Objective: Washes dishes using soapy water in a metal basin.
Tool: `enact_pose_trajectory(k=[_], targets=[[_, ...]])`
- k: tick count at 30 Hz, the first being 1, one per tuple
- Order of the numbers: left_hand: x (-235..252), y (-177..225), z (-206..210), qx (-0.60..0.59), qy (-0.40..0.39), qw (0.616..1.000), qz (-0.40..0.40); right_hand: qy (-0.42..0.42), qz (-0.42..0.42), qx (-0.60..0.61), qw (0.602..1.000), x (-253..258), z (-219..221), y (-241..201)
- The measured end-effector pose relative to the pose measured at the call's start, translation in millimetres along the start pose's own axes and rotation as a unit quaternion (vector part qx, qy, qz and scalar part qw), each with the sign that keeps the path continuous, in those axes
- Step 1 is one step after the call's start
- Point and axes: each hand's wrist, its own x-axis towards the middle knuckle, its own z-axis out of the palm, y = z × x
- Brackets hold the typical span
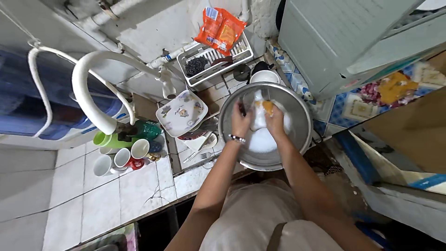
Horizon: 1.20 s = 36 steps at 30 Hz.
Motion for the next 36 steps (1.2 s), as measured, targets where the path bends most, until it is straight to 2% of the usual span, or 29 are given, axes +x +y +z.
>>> enact_pose_trajectory(k=[3, 5, 7, 10, 14, 18, 25, 28, 31, 33, 34, 36], targets=[[8, 12, -34, 0.211, -0.030, 0.976, 0.044, -0.114, -0.055, -0.086, 0.988, 4, -10, -7], [15, 24, -45, 0.340, -0.123, 0.932, -0.034, -0.184, -0.086, -0.146, 0.968, 7, -14, -12], [19, 21, -40, 0.388, -0.191, 0.896, -0.097, -0.234, -0.108, -0.193, 0.947, 7, -16, -18], [22, 9, -30, 0.358, -0.192, 0.910, -0.083, -0.231, -0.110, -0.228, 0.939, 5, -12, -17], [27, 4, -16, 0.339, -0.139, 0.928, -0.072, -0.174, -0.043, -0.237, 0.955, 1, -6, -17], [22, -14, -17, 0.308, -0.050, 0.949, -0.053, -0.096, 0.009, -0.135, 0.986, 5, -5, -2], [14, -30, 4, 0.179, 0.081, 0.978, 0.067, 0.008, 0.098, -0.037, 0.994, -5, 7, -4], [15, -31, 8, 0.117, 0.139, 0.982, 0.054, 0.035, 0.121, 0.008, 0.992, -11, 13, -7], [16, -38, 18, 0.046, 0.209, 0.976, 0.043, 0.075, 0.161, 0.156, 0.972, -11, 24, -5], [13, -41, 28, -0.009, 0.247, 0.969, -0.015, 0.084, 0.231, 0.267, 0.932, -8, 36, -8], [11, -41, 34, -0.032, 0.264, 0.962, -0.055, 0.083, 0.265, 0.287, 0.916, -8, 41, -13], [6, -29, 43, -0.061, 0.263, 0.951, -0.148, 0.060, 0.307, 0.264, 0.912, -13, 49, -26]])
